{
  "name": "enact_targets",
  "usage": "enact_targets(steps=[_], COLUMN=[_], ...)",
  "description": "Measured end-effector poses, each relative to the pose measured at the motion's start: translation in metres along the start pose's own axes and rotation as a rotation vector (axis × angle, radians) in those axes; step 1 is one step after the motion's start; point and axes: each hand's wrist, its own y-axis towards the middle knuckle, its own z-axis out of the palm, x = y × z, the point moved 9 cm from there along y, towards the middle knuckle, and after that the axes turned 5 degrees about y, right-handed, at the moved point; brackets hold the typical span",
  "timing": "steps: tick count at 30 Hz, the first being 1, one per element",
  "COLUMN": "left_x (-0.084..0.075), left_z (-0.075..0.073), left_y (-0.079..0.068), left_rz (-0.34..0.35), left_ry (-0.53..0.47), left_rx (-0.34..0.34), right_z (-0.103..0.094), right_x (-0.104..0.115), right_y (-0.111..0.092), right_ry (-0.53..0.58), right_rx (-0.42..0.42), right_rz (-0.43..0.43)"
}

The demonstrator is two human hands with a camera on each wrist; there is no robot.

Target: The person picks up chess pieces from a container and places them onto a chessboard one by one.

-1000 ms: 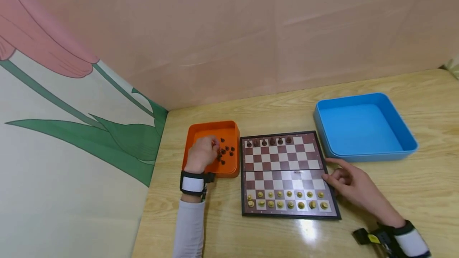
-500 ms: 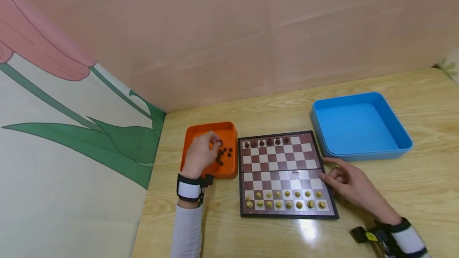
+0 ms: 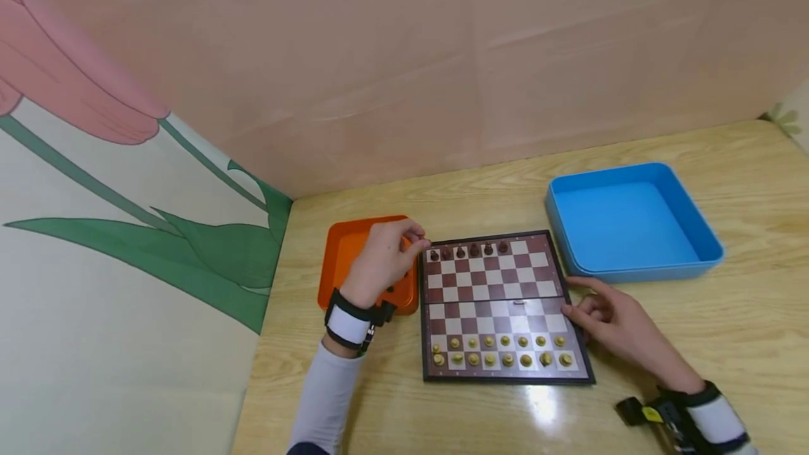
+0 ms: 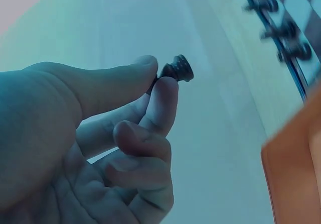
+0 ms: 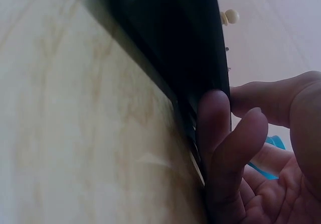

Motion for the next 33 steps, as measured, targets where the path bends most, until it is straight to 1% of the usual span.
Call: enact_targets(steps=[6,9,11,14,18,22,26,29,33], left_x=[-0.03,-0.043,-0.051,-0.064,-0.079,-0.088,-0.096,-0.102,-0.106], left_z=[0.017,0.025,0.03,0.036,0.042,0.049,0.061,0.071,0.082], left_y=[0.016,0.023,0.028,0.035,0.046,0.053,0.062,0.069,0.076], left_rz=[0.105,0.136,0.144,0.179,0.265,0.313,0.35,0.38,0.396], left_ry=[-0.001,0.002,0.021,0.074,0.113,0.112,0.133,0.166,0.196], left_rx=[0.073,0.107,0.127,0.139,0.122,0.137,0.177,0.197,0.215], right_z=[0.0,-0.001,-0.001,-0.001,0.0,0.002,0.002,0.003,0.005], right_x=[0.001,0.001,0.002,0.004,0.007,0.009,0.009,0.009,0.01], right_y=[-0.001,-0.002,-0.002,-0.003,-0.003,-0.002,-0.001,-0.001,0.0], right_ry=[0.003,0.005,0.008,0.015,0.029,0.04,0.037,0.042,0.052], right_rx=[-0.003,-0.003,-0.001,0.001,-0.001,-0.001,-0.005,-0.005,0.0], right_rz=[-0.001,-0.005,-0.008,-0.012,-0.013,-0.015,-0.01,-0.001,0.0])
